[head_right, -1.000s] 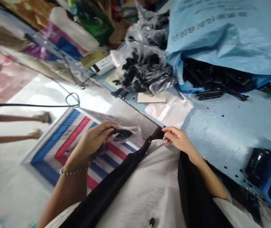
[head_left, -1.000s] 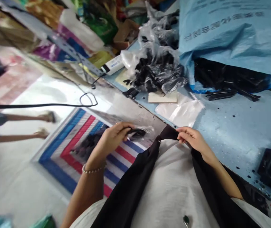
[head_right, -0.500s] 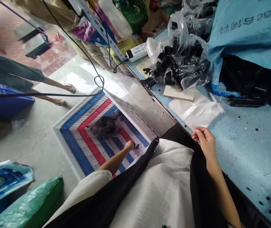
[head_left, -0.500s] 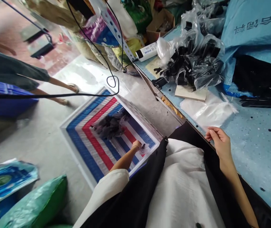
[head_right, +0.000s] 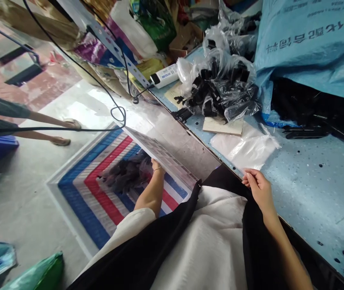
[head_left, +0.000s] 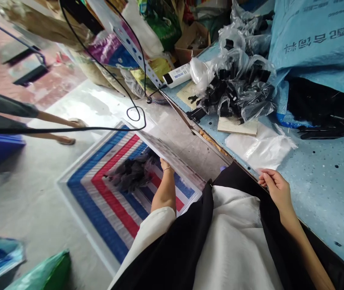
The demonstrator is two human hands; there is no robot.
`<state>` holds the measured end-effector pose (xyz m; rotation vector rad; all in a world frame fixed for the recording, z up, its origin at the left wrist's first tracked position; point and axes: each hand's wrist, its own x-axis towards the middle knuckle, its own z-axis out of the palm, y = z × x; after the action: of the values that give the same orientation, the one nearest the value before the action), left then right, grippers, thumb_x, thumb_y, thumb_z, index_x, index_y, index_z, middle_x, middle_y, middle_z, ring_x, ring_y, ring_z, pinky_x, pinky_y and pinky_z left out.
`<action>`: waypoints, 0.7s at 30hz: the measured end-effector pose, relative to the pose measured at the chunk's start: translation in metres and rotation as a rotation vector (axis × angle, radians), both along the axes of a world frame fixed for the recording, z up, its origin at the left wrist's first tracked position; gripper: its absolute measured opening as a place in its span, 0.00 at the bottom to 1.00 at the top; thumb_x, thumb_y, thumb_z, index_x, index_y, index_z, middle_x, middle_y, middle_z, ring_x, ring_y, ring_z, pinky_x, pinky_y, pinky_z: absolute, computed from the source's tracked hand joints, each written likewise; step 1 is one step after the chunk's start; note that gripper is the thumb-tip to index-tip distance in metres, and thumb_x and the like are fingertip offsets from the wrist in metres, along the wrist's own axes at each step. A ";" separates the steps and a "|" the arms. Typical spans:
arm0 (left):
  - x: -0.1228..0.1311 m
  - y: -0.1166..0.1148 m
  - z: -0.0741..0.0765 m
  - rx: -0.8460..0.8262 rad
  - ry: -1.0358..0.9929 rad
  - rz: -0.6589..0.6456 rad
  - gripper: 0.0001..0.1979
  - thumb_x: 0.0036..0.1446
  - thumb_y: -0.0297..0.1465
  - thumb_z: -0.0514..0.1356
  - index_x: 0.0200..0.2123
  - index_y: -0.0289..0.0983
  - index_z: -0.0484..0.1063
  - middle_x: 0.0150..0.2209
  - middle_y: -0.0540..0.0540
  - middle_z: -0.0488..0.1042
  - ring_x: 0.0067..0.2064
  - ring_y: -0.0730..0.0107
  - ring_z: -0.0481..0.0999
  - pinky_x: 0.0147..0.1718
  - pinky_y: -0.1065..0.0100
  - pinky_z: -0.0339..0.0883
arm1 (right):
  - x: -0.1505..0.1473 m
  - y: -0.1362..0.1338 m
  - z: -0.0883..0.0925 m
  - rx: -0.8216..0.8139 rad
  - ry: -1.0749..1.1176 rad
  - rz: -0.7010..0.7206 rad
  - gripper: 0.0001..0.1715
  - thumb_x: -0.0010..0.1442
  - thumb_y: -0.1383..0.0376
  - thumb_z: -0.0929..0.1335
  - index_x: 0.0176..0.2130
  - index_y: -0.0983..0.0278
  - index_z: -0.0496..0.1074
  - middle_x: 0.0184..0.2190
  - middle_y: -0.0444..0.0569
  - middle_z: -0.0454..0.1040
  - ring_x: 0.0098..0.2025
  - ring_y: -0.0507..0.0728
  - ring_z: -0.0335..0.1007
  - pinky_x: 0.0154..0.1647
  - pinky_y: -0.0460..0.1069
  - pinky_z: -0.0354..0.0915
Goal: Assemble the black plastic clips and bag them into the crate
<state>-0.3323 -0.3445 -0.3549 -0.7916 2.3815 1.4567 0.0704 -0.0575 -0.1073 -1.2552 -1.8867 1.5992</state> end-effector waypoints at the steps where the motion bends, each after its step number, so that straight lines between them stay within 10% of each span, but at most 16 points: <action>1: -0.006 0.003 -0.005 -0.045 0.016 -0.011 0.20 0.67 0.39 0.61 0.57 0.35 0.70 0.55 0.40 0.73 0.51 0.58 0.77 0.49 0.52 0.76 | 0.000 -0.001 -0.001 0.006 -0.005 -0.005 0.15 0.66 0.52 0.70 0.46 0.59 0.77 0.33 0.45 0.78 0.31 0.52 0.75 0.35 0.48 0.74; 21: -0.096 -0.030 -0.017 -0.444 -0.022 -0.318 0.20 0.65 0.37 0.63 0.58 0.36 0.70 0.56 0.40 0.73 0.54 0.57 0.76 0.50 0.53 0.75 | 0.001 -0.005 -0.008 0.090 -0.121 -0.084 0.24 0.63 0.46 0.70 0.46 0.61 0.78 0.32 0.48 0.78 0.29 0.54 0.75 0.33 0.48 0.74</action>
<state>-0.4284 -0.3741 -0.3721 -0.4751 2.6968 0.8063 0.0718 -0.0623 -0.1156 -1.4012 -1.9273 1.4088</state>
